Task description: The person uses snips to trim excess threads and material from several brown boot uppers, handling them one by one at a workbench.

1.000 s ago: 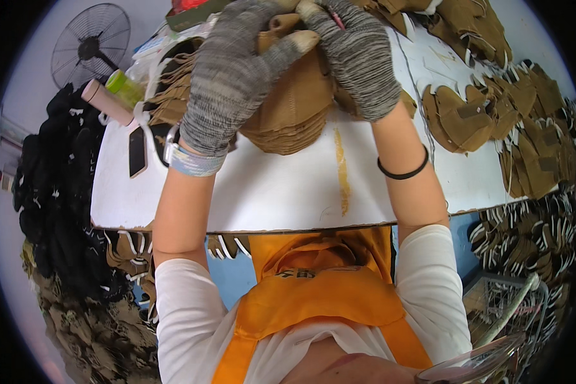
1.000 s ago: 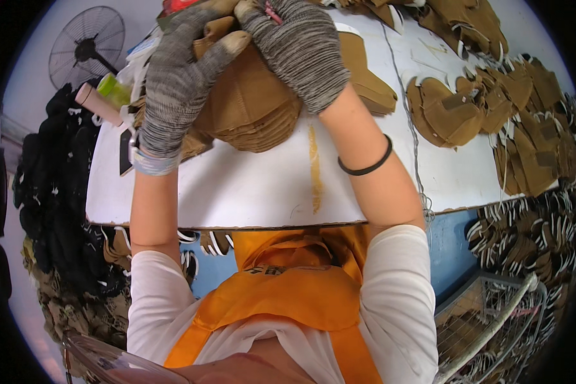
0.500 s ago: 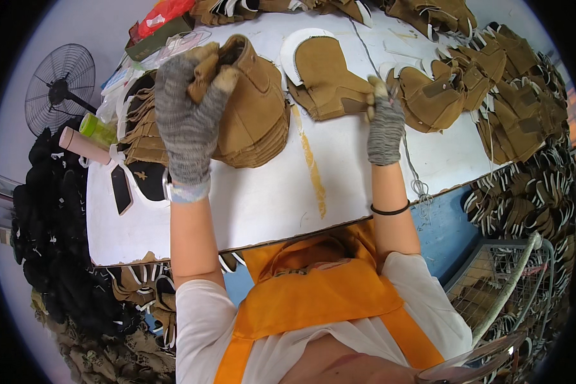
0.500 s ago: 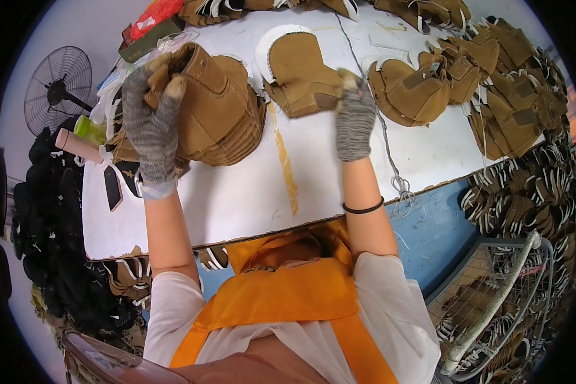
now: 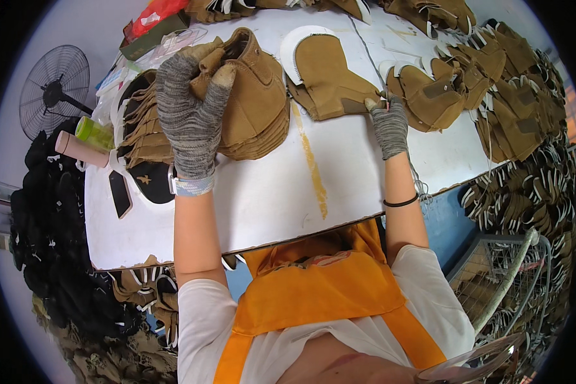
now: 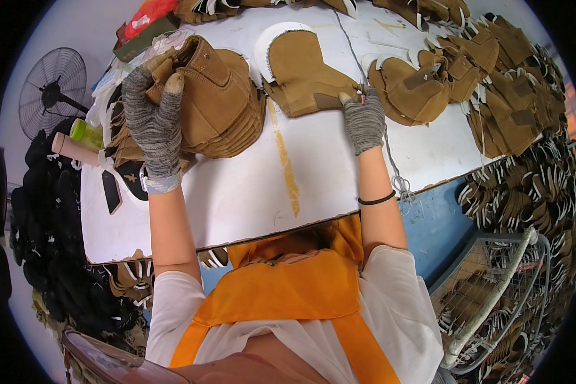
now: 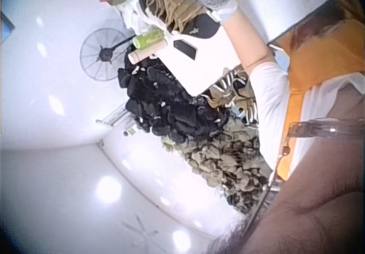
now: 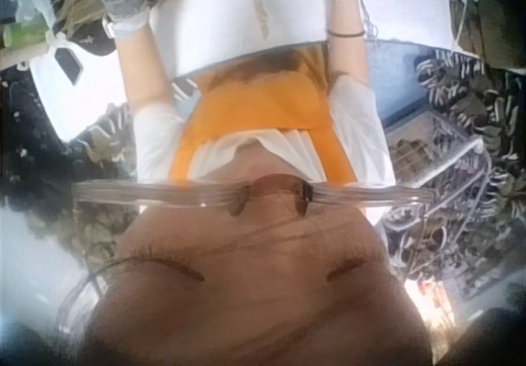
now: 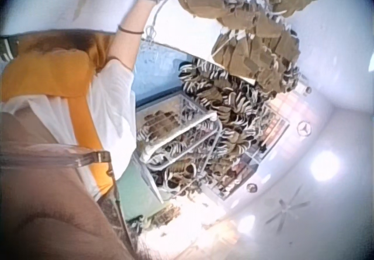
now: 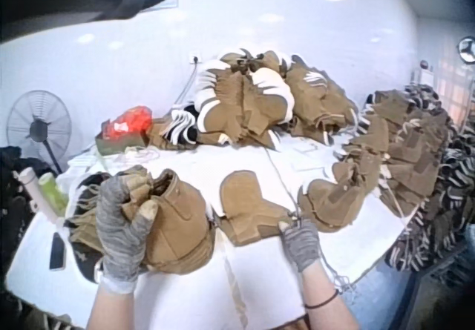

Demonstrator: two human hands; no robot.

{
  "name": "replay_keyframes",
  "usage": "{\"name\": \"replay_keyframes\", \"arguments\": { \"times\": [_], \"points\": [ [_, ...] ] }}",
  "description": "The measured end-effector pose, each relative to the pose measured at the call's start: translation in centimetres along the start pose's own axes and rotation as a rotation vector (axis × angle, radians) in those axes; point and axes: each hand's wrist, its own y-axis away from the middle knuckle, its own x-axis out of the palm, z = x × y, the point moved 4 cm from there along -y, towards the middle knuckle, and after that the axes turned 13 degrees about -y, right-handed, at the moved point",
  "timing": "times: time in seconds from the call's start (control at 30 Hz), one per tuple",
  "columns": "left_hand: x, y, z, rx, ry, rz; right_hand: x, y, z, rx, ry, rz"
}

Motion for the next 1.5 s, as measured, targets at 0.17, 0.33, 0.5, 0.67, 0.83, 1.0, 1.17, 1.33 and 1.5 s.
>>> {"name": "replay_keyframes", "arguments": {
  "times": [0.17,0.33,0.5,0.67,0.83,1.0,1.17,1.33,1.5],
  "points": [
    [-0.9,0.7,-3.6,0.144,-0.367,-0.007,-0.2,0.0,1.2,0.004,-0.345,0.062],
    [3.4,10.2,-8.3,-0.245,0.271,0.555,-2.3,0.9,5.9,-0.096,-0.485,-0.016],
    [9.0,16.6,-5.4,-1.284,1.075,0.58,-6.2,3.9,7.6,0.041,-0.838,-0.043],
    [14.0,13.1,-5.5,-1.278,1.307,0.521,-9.4,5.2,9.6,0.006,-0.854,-0.009],
    [15.4,11.4,-5.8,-1.289,1.245,0.364,-13.8,4.6,10.0,-0.133,-0.876,-0.13],
    [18.3,12.6,-4.1,-1.526,1.141,0.34,-17.8,3.8,8.8,-0.199,-0.902,-0.211],
    [20.6,15.9,-1.4,-1.705,1.0,0.256,-18.8,5.3,10.5,-0.403,-0.791,-0.385],
    [18.1,13.6,-5.0,-1.136,0.753,0.453,-18.0,6.5,10.4,-0.407,-0.756,-0.47],
    [15.9,10.6,-10.5,-0.618,0.667,0.773,-15.6,7.4,8.8,-0.422,-0.738,-0.366]
  ]
}}
